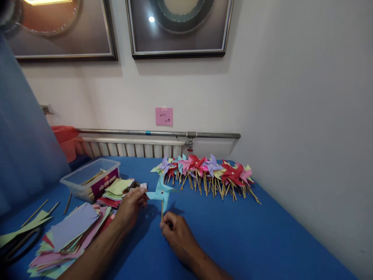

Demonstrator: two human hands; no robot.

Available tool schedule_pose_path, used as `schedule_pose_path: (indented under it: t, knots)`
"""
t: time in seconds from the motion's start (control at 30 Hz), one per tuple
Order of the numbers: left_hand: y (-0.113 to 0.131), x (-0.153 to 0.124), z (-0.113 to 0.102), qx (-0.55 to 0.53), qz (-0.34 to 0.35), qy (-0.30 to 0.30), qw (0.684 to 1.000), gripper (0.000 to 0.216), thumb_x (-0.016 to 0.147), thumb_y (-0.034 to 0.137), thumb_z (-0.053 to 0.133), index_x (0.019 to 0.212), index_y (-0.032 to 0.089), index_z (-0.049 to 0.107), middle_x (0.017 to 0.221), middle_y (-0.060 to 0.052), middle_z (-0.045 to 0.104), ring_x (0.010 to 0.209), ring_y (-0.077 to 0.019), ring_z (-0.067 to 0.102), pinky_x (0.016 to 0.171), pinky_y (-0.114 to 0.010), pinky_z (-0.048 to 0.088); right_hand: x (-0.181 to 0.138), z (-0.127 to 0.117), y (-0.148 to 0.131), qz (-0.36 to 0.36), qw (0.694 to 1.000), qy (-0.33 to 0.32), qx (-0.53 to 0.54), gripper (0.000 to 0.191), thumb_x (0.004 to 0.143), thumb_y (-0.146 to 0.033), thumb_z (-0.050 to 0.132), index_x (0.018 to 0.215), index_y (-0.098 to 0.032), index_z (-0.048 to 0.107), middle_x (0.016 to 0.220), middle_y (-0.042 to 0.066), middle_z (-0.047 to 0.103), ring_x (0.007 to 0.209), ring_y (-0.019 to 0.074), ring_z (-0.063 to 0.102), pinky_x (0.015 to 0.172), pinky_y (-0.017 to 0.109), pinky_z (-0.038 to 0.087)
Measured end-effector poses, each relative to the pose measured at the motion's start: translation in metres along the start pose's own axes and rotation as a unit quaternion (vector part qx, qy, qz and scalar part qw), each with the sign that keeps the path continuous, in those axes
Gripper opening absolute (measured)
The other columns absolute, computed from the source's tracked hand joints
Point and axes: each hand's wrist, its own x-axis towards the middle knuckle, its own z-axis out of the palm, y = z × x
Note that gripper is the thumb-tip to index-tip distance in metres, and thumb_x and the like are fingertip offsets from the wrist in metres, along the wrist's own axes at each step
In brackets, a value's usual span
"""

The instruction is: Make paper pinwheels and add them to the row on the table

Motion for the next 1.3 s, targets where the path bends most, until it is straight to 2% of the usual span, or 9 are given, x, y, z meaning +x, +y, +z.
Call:
schedule_pose_path:
  t: [0.13, 0.43, 0.6, 0.9, 1.07, 1.3]
  knots:
    - [0.005, 0.005, -0.005, 0.019, -0.001, 0.004, 1.0, 0.028, 0.062, 0.041, 0.076, 0.065, 0.016, 0.063, 0.053, 0.003, 0.058, 0.049, -0.0097, 0.047, 0.053, -0.023, 0.035, -0.001, 0.0, 0.001, -0.002, 1.0, -0.012, -0.005, 0.016, 0.085, -0.026, 0.052, 0.069, -0.021, 0.051, 0.061, -0.006, 0.045, 0.058, 0.0116, 0.039, 0.057, 0.024, 0.032]
    - [0.005, 0.0, -0.001, 0.046, -0.023, -0.035, 0.998, 0.023, 0.061, 0.037, 0.074, 0.06, 0.017, 0.061, 0.054, 0.001, 0.061, 0.049, -0.01, 0.047, 0.053, -0.023, 0.034, 0.001, 0.0, 0.005, -0.003, 1.0, -0.002, -0.003, 0.015, 0.085, -0.025, 0.052, 0.07, -0.021, 0.05, 0.061, -0.006, 0.044, 0.058, 0.0116, 0.039, 0.057, 0.024, 0.032]
    - [0.006, -0.001, -0.001, 0.029, -0.023, -0.035, 0.999, 0.029, 0.065, 0.043, 0.074, 0.063, 0.017, 0.062, 0.058, 0.0, 0.063, 0.05, -0.0111, 0.05, 0.054, -0.024, 0.036, 0.001, -0.001, 0.004, -0.002, 1.0, -0.006, -0.007, 0.017, 0.085, -0.026, 0.053, 0.07, -0.021, 0.051, 0.061, -0.006, 0.044, 0.057, 0.0115, 0.039, 0.057, 0.024, 0.032]
    - [0.008, -0.006, 0.003, 0.051, -0.04, -0.063, 0.996, 0.02, 0.06, 0.035, 0.072, 0.06, 0.016, 0.063, 0.055, -0.001, 0.062, 0.05, -0.0108, 0.048, 0.053, -0.023, 0.033, -0.001, 0.0, 0.002, 0.003, 1.0, 0.015, 0.012, 0.017, 0.085, -0.025, 0.053, 0.069, -0.021, 0.05, 0.06, -0.006, 0.044, 0.057, 0.0113, 0.037, 0.058, 0.024, 0.032]
    - [0.002, -0.015, 0.009, 0.081, -0.044, -0.107, 0.99, 0.021, 0.061, 0.035, 0.072, 0.058, 0.016, 0.063, 0.056, -0.002, 0.062, 0.05, -0.0112, 0.048, 0.054, -0.024, 0.034, 0.001, -0.001, 0.0, 0.01, 1.0, 0.018, 0.016, 0.016, 0.084, -0.026, 0.054, 0.069, -0.021, 0.05, 0.06, -0.006, 0.045, 0.057, 0.0116, 0.039, 0.057, 0.024, 0.032]
    - [-0.011, -0.019, 0.02, 0.111, -0.043, -0.129, 0.984, 0.026, 0.059, 0.039, 0.075, 0.057, 0.016, 0.064, 0.056, -0.003, 0.062, 0.048, -0.0115, 0.047, 0.053, -0.025, 0.034, 0.0, -0.002, 0.004, -0.007, 1.0, -0.001, 0.005, 0.016, 0.086, -0.026, 0.052, 0.071, -0.021, 0.05, 0.062, -0.006, 0.044, 0.058, 0.0114, 0.038, 0.057, 0.024, 0.031]
